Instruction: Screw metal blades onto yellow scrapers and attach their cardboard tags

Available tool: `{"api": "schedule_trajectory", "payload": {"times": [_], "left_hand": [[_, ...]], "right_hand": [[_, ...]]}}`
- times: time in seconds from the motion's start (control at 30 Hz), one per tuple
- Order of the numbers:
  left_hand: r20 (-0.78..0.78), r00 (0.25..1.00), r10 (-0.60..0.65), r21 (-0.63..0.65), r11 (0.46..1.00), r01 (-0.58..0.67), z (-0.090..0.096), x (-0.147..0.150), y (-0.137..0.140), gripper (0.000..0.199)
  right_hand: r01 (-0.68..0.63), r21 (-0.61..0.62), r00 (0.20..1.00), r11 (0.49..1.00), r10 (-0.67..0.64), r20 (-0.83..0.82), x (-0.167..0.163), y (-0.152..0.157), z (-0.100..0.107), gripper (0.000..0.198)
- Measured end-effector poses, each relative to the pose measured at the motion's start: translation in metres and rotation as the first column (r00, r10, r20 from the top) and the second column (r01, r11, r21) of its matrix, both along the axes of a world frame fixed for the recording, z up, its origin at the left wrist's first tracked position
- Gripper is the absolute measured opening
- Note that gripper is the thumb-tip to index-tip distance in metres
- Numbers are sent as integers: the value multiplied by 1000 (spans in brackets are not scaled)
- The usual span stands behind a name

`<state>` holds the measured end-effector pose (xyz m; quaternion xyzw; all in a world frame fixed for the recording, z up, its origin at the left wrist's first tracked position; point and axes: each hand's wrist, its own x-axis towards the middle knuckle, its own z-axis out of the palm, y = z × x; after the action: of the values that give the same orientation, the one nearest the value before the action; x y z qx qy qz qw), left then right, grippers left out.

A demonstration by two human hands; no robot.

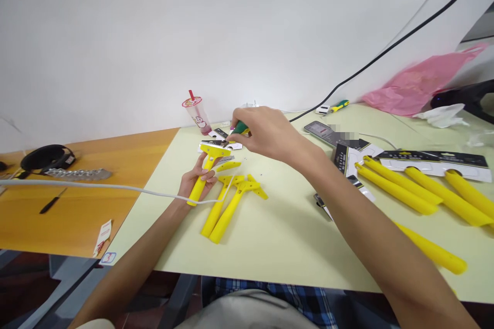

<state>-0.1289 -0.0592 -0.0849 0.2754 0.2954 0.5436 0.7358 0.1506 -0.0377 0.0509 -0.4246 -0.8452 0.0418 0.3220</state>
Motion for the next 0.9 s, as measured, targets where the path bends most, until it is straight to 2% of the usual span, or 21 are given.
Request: {"api": "schedule_trajectory", "payload": {"times": [0.07, 0.13, 0.2, 0.27, 0.43, 0.5, 0.63, 0.7, 0.73, 0.83, 0.9], "left_hand": [[13, 1000, 3, 4, 1000, -3, 2, 0, -1, 76], [17, 1000, 5, 7, 1000, -5, 4, 0, -3, 77], [17, 1000, 6, 14, 1000, -6, 6, 0, -4, 79], [27, 1000, 5, 27, 1000, -6, 7, -1, -5, 80], [29, 999, 21, 41, 999, -23, 7, -3, -4, 83], [22, 1000, 20, 41, 999, -21, 7, -3, -3, 83], [27, 1000, 9, 28, 1000, -9, 5, -4, -1, 83], [50, 999, 8, 16, 1000, -9, 3, -4, 1, 81], [69, 998, 14, 10, 1000, -14, 2, -5, 2, 80], [116, 991, 61, -8, 998, -60, -2, -9, 8, 81], [131, 985, 110, -16, 994, -109, -3, -14, 14, 83]], "right_hand": [[7, -59, 986, 998, -17, -167, 6, 1, 3, 20], [-27, -126, 918, 992, -26, -396, 10, 4, 4, 25], [-98, -171, 787, 980, -29, -616, 12, 7, 2, 32], [-168, -191, 646, 967, -39, -763, 11, 11, 0, 39], [-335, -241, 381, 911, -103, -919, 9, 22, -4, 49], [-389, -243, 307, 889, -124, -944, 9, 27, -5, 46], [-415, -264, 191, 871, -201, -961, 11, 38, -9, 38], [-463, -308, 186, 831, -248, -951, 10, 40, -12, 36], [-499, -336, 210, 799, -264, -941, 8, 40, -15, 35], [-577, -407, 343, 708, -241, -908, -10, 40, -29, 34], [-544, -446, 465, 711, -188, -865, -30, 45, -42, 37]]}}
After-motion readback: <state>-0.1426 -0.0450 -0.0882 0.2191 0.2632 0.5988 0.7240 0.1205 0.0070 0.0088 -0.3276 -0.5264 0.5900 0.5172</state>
